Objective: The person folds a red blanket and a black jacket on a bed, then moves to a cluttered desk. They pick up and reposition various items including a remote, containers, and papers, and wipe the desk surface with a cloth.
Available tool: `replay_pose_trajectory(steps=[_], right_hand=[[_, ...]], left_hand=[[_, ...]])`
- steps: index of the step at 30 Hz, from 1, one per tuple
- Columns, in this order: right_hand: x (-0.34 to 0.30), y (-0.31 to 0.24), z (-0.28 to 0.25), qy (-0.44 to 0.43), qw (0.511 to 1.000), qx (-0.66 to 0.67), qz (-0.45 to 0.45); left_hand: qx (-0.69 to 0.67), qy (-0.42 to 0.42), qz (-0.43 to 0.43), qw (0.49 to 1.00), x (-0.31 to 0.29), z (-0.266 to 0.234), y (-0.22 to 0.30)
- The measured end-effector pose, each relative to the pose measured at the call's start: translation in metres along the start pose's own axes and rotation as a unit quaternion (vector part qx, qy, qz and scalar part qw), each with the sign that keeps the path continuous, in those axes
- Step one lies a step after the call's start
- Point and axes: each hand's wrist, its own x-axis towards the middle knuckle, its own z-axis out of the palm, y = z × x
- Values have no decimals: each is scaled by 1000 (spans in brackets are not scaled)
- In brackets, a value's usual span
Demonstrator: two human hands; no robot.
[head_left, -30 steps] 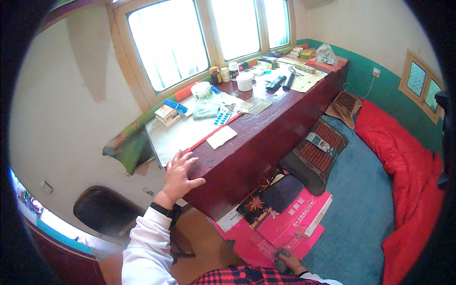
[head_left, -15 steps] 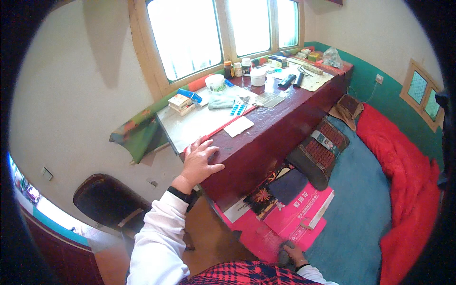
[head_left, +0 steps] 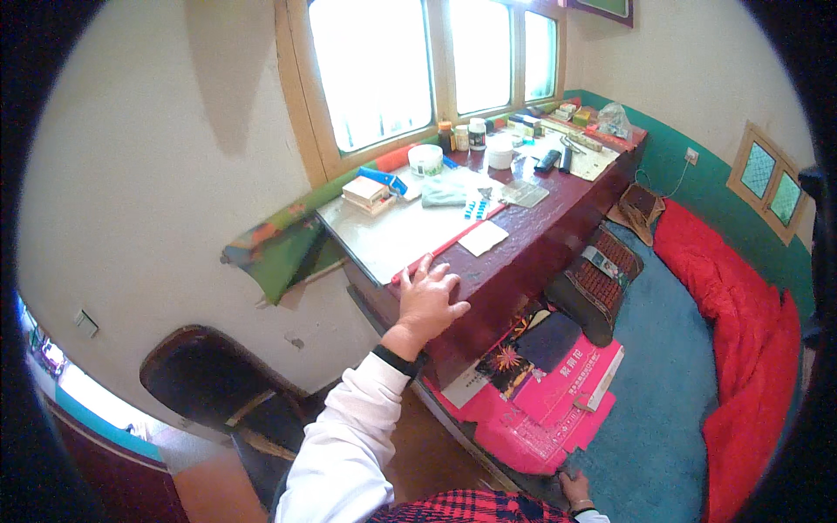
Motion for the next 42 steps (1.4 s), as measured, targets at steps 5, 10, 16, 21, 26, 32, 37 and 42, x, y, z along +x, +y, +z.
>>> replay_pose_trajectory(steps=[5, 10, 16, 21, 26, 32, 37, 42], right_hand=[[-8, 24, 12, -3, 998, -68, -12], [-27, 20, 7, -60, 985, -159, -8], [-57, -9, -19, -91, 992, -62, 59], [-71, -11, -58, -122, 969, -78, 202], [-59, -22, -88, 21, 973, -156, 167], [-139, -27, -244, 275, 958, 16, 77], [-285, 53, -347, 472, 842, -93, 242], [-296, 143, -369, 587, 753, 144, 260]], left_hand=[[-20, 12, 3, 1000, 1, 0, 0], [-8, 23, 12, 1000, 2, -4, -1], [-59, 17, 11, 998, 6, 1, -7], [-54, 39, 43, 997, 1, 11, -14], [-48, 35, 104, 993, 4, 13, -15], [-36, -32, 178, 983, 10, 8, -14], [-24, -120, 131, 984, 10, 8, -11], [34, -134, 145, 980, 8, 3, -2]])
